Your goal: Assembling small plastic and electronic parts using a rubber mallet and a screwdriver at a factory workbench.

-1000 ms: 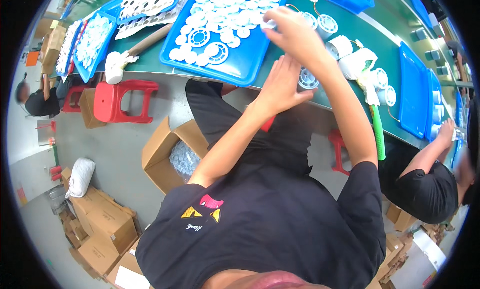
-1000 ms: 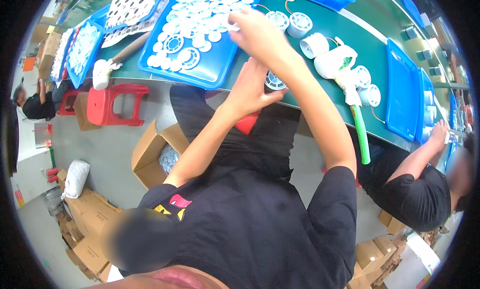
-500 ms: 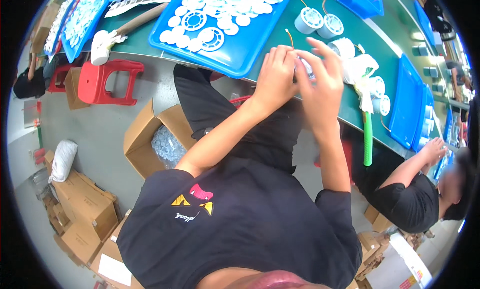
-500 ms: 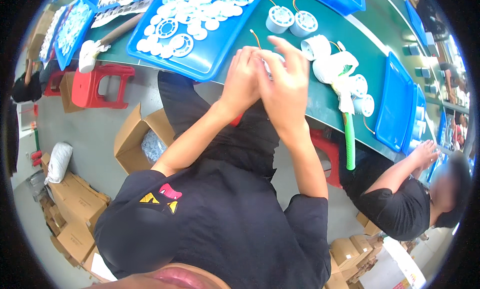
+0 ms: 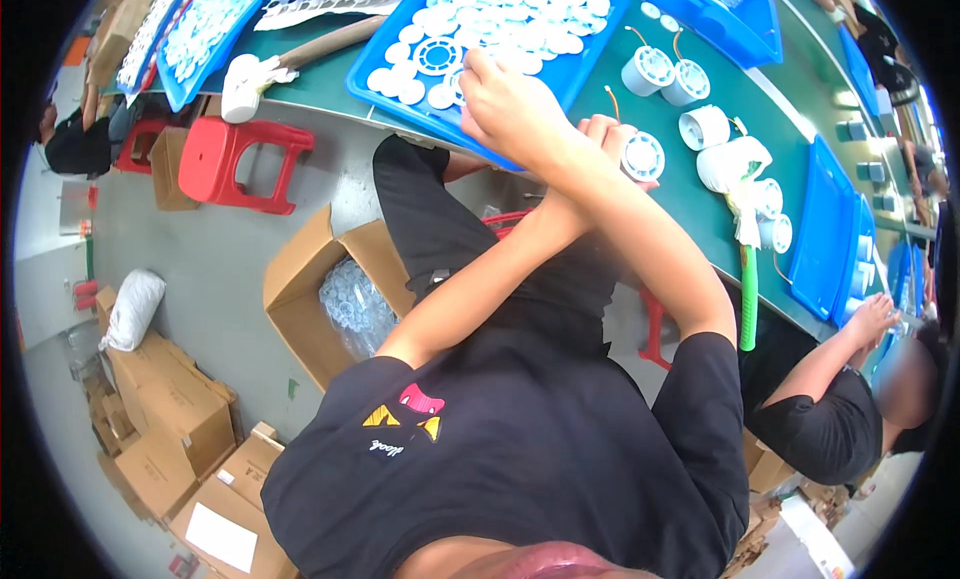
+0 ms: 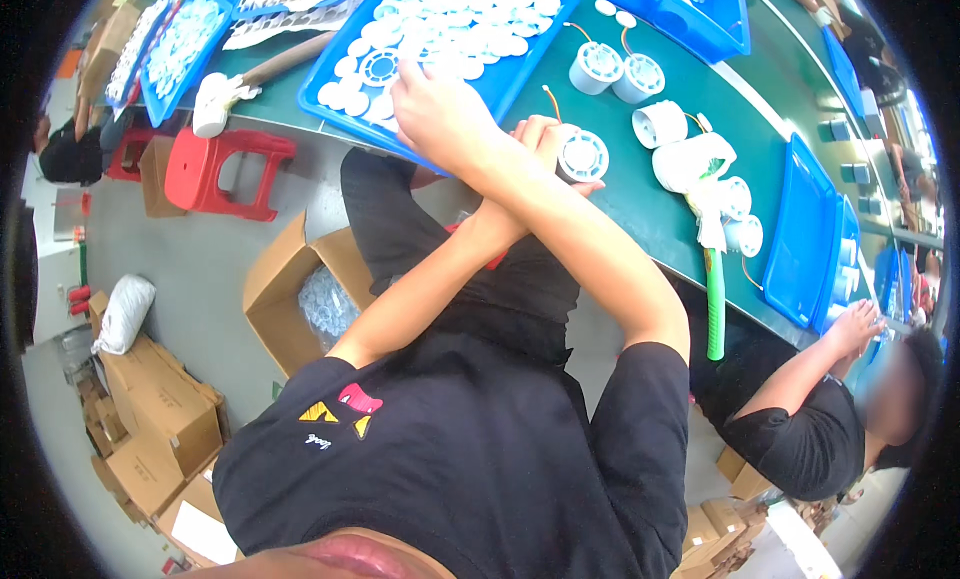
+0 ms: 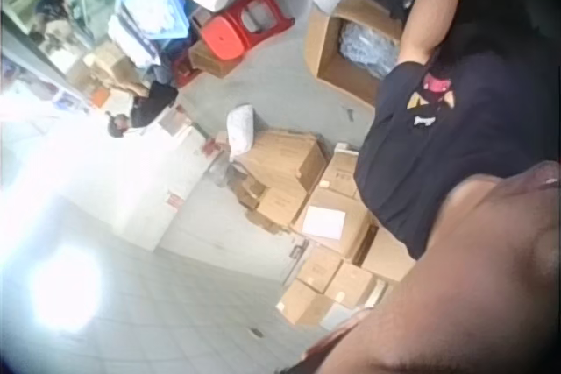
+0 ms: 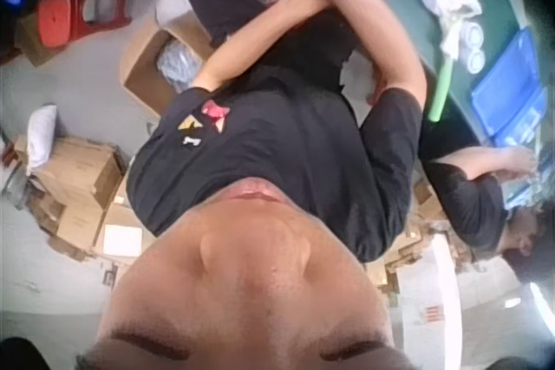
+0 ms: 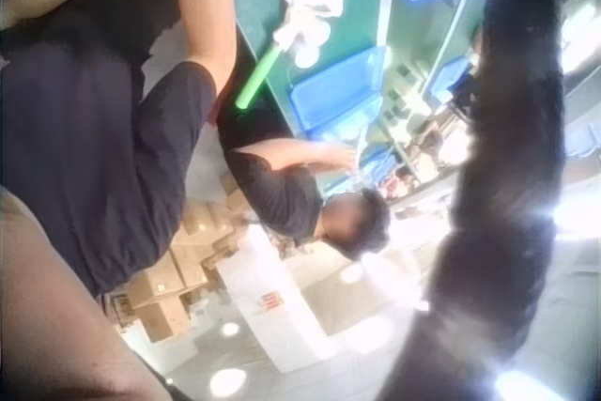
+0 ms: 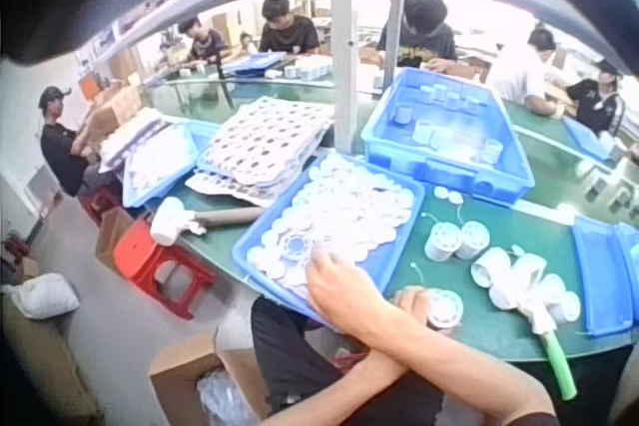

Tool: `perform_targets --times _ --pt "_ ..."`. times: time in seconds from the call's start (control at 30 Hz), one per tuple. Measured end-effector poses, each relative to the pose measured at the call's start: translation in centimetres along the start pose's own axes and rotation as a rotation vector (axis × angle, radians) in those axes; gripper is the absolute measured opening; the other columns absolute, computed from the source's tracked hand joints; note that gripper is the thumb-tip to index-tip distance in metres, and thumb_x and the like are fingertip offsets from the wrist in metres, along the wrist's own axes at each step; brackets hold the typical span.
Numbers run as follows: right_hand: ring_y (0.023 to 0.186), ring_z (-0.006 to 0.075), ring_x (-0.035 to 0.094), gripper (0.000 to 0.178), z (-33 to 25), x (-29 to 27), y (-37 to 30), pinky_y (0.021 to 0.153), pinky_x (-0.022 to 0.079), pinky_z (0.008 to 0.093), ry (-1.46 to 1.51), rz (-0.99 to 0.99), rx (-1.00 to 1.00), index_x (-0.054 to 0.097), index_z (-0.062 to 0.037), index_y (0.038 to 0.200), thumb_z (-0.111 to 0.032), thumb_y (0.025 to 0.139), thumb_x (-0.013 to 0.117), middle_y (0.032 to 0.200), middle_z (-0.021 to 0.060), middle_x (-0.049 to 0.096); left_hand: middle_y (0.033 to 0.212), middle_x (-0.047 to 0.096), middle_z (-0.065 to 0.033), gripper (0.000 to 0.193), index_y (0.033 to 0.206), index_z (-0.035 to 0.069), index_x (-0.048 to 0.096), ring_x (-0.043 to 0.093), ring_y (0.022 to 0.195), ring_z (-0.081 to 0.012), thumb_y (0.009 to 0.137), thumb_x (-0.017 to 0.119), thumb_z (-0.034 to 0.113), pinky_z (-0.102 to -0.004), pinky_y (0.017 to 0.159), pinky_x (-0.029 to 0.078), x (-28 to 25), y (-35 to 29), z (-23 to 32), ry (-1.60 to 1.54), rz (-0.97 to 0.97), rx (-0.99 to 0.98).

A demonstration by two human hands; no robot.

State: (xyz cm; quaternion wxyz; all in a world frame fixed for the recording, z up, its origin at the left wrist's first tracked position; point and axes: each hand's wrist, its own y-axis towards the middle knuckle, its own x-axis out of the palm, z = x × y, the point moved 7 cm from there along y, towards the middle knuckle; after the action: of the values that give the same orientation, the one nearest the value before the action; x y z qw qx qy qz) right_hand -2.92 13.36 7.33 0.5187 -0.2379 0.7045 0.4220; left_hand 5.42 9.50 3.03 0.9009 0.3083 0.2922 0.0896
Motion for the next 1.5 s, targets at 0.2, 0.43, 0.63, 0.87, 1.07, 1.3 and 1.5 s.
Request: perform_targets --times 0.2,0.43,0.63,0.87,1.07,1.3,1.5 --pt "0.098 0.0341 0.068 0.022 4.0 -11.0 -7.4 0.081 0.057 0.0405 0.275 0.335 0.263 0.065 0.0009 0.101 -0.01 0.085 0.077 0.118 0.0161 0.062 0.117 0.059 -0.0191 0.062 0.127 0.001 0.059 0.06 0.11 -0.038 0.078 0.088 0.025 -0.0482 0.092 0.049 0.8 0.0 -0.4 -0.066 -0.008 -0.026" --pt "0.107 0.0347 0.065 0.032 7.7 -9.8 -23.8 0.091 0.055 0.045 -0.012 0.091 0.604 0.066 -0.0013 0.116 0.004 0.085 0.07 0.134 0.0195 0.058 0.118 0.062 -0.016 0.066 0.126 0.001 0.064 0.061 0.11 -0.0352 0.076 0.092 0.033 -0.0451 0.094 0.05 -0.8 0.5 0.4 -0.048 -0.122 -0.101" --pt "0.119 0.0383 0.06 0.03 6.7 -8.1 -24.8 0.101 0.049 0.0476 -0.045 0.279 0.717 0.071 -0.006 0.112 -0.013 0.085 0.081 0.133 0.0198 0.063 0.123 0.063 -0.0165 0.07 0.132 0.001 0.06 0.061 0.114 -0.0363 0.076 0.092 0.03 -0.0452 0.098 0.05 -0.6 0.5 0.1 -0.068 -0.162 -0.101" --pt "0.111 0.0375 0.069 0.052 7.7 -9.7 -23.4 0.094 0.057 0.0432 0.276 0.521 0.678 0.061 0.0005 0.125 -0.007 0.08 0.086 0.128 0.0208 0.068 0.128 0.063 -0.0152 0.065 0.133 0.004 0.059 0.061 0.118 -0.0357 0.077 0.089 0.021 -0.0451 0.101 0.047 -0.8 0.5 -0.3 -0.119 -0.267 -0.1" --pt "0.122 0.0377 0.063 0.061 6.9 -10.8 -17.7 0.103 0.053 0.0427 0.266 0.203 0.278 0.056 0.0001 0.137 -0.007 0.082 0.08 0.133 0.0199 0.065 0.127 0.063 -0.0135 0.066 0.134 0.005 0.058 0.06 0.122 -0.0347 0.075 0.086 0.014 -0.0448 0.101 0.045 -0.8 0.6 -0.2 -0.192 -0.337 -0.111" --pt "0.122 0.0373 0.061 0.056 8.0 -11.8 -17.3 0.104 0.051 0.0437 0.288 0.072 0.239 0.057 0.0008 0.135 -0.01 0.085 0.079 0.132 0.0184 0.065 0.129 0.064 -0.015 0.07 0.141 0.007 0.053 0.061 0.121 -0.0368 0.079 0.084 0.015 -0.044 0.103 0.047 -0.9 0.5 -0.4 -0.201 -0.302 -0.101" --pt "0.122 0.0368 0.061 0.054 8.9 -11.3 -17.3 0.103 0.051 0.0442 0.313 0.053 0.293 0.058 0.0003 0.134 -0.012 0.086 0.079 0.131 0.0174 0.065 0.131 0.065 -0.0159 0.076 0.144 0.007 0.05 0.063 0.12 -0.0358 0.078 0.086 0.016 -0.0447 0.101 0.047 -0.8 0.4 -0.2 -0.185 -0.306 -0.138"
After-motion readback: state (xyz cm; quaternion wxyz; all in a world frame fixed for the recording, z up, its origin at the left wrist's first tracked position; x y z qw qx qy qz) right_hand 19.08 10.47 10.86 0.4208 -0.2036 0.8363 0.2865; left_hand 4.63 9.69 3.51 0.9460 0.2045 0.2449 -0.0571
